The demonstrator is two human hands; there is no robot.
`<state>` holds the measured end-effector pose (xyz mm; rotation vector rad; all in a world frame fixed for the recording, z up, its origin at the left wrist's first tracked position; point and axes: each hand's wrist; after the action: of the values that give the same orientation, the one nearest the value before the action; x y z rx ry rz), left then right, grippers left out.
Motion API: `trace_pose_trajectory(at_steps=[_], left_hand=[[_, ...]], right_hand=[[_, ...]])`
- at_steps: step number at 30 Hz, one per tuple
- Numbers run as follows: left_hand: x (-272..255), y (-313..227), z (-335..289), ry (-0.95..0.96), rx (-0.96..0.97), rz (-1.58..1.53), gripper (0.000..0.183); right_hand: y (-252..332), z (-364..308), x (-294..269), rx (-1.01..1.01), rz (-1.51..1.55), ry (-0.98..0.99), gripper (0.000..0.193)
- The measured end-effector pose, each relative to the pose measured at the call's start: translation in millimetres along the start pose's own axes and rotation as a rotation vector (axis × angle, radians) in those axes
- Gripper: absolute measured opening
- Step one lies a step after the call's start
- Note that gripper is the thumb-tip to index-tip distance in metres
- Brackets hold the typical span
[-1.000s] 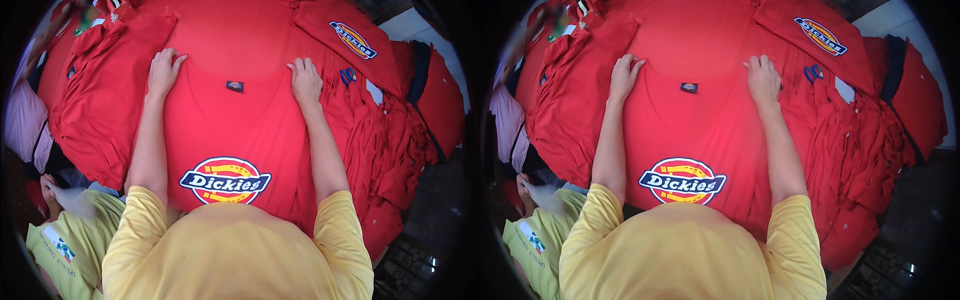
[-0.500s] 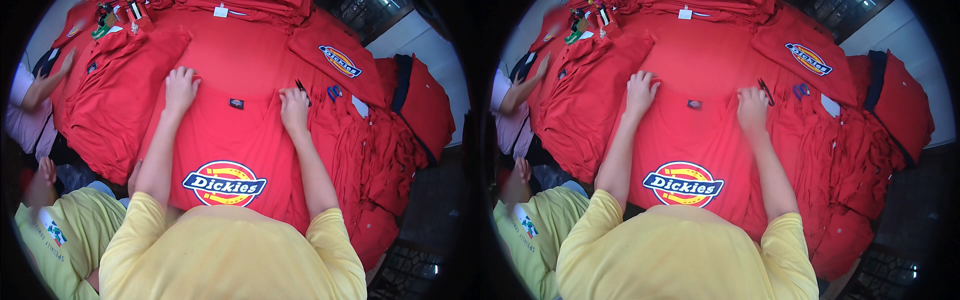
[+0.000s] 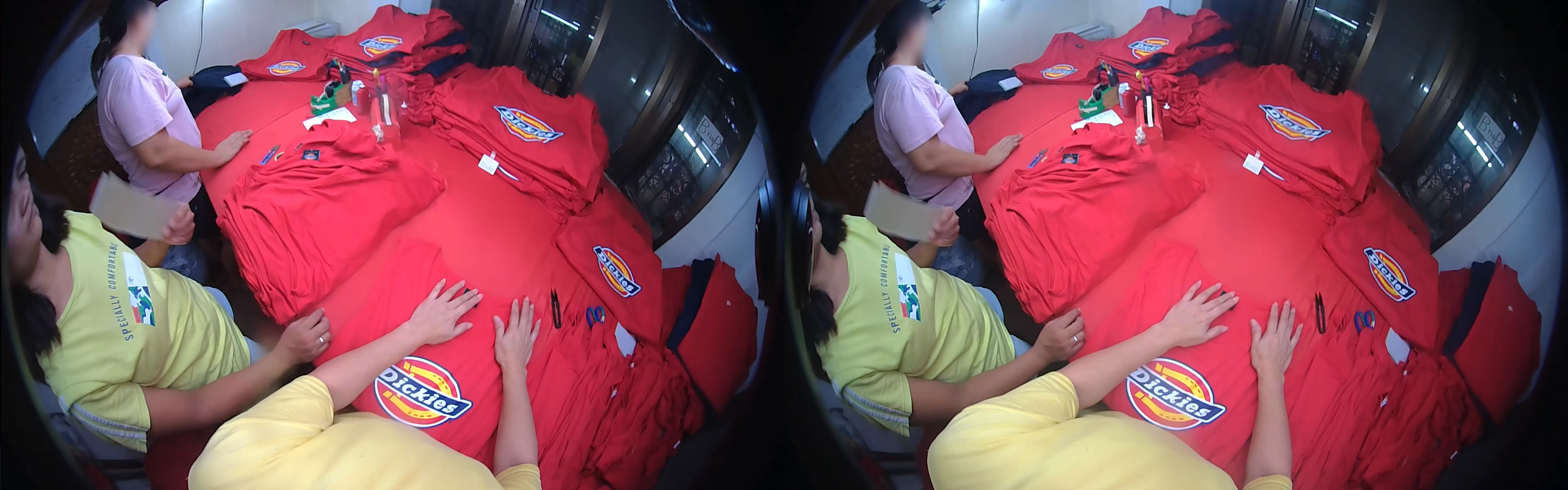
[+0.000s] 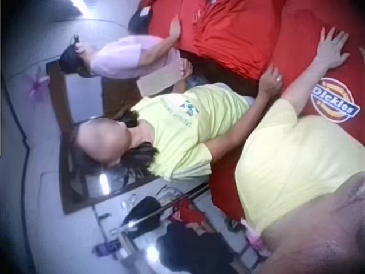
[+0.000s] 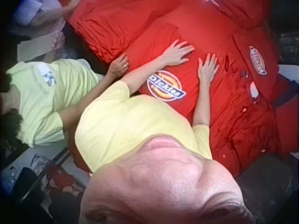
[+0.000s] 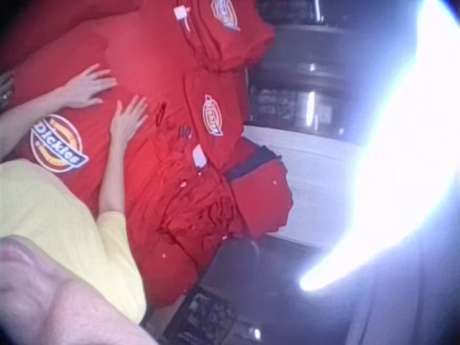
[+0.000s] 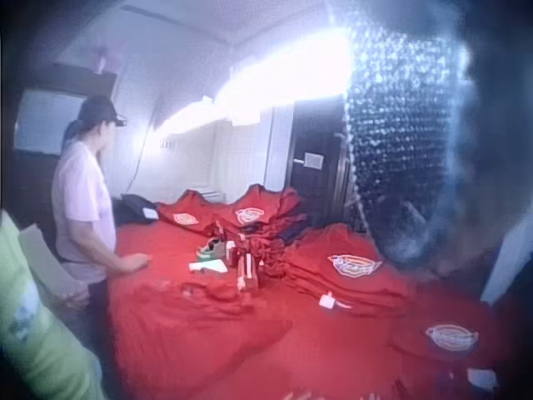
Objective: The person picks up red t-shirts from a table, spreads them out to check for quality or stickers, and stacks them into piles.
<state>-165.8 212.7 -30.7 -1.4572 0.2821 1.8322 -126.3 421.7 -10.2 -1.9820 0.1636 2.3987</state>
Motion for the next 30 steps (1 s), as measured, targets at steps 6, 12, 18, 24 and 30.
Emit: trace_pose_trajectory(at_steps=[6,12,18,24,30], left_hand=[[-2.7,5.9,-1.8,0.094,-0.077,0.044,0.060],[-9.6,0.3,2.4,0.108,-0.034,0.055,0.058],[-15.2,3.3,-10.3,-0.107,-0.042,0.012,0.053],[-48.9,-9.2,-89.7,-0.192,-0.414,0.033,0.043],[-51.1,-35.6,-164.4,-0.091,-0.487,0.093,0.051]], right_hand=[[-10.0,8.2,-10.8,-0.002,0.020,0.098,0.072],[-10.9,-4.3,-3.7,0.006,-0.018,0.088,0.071],[-6.1,2.9,3.3,-0.022,0.025,0.036,0.068],[22.0,45.0,-17.3,-0.207,0.051,-0.213,0.031],[156.7,115.6,32.3,-0.713,0.575,-0.184,0.039]])
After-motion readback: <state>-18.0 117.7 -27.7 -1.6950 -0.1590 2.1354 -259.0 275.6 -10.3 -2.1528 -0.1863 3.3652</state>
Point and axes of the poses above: each hand's wrist, its own z-axis towards the middle knuckle, its own x-axis out of the palm, y = z × x, and after that the axes turned 1 degree about y, right-handed
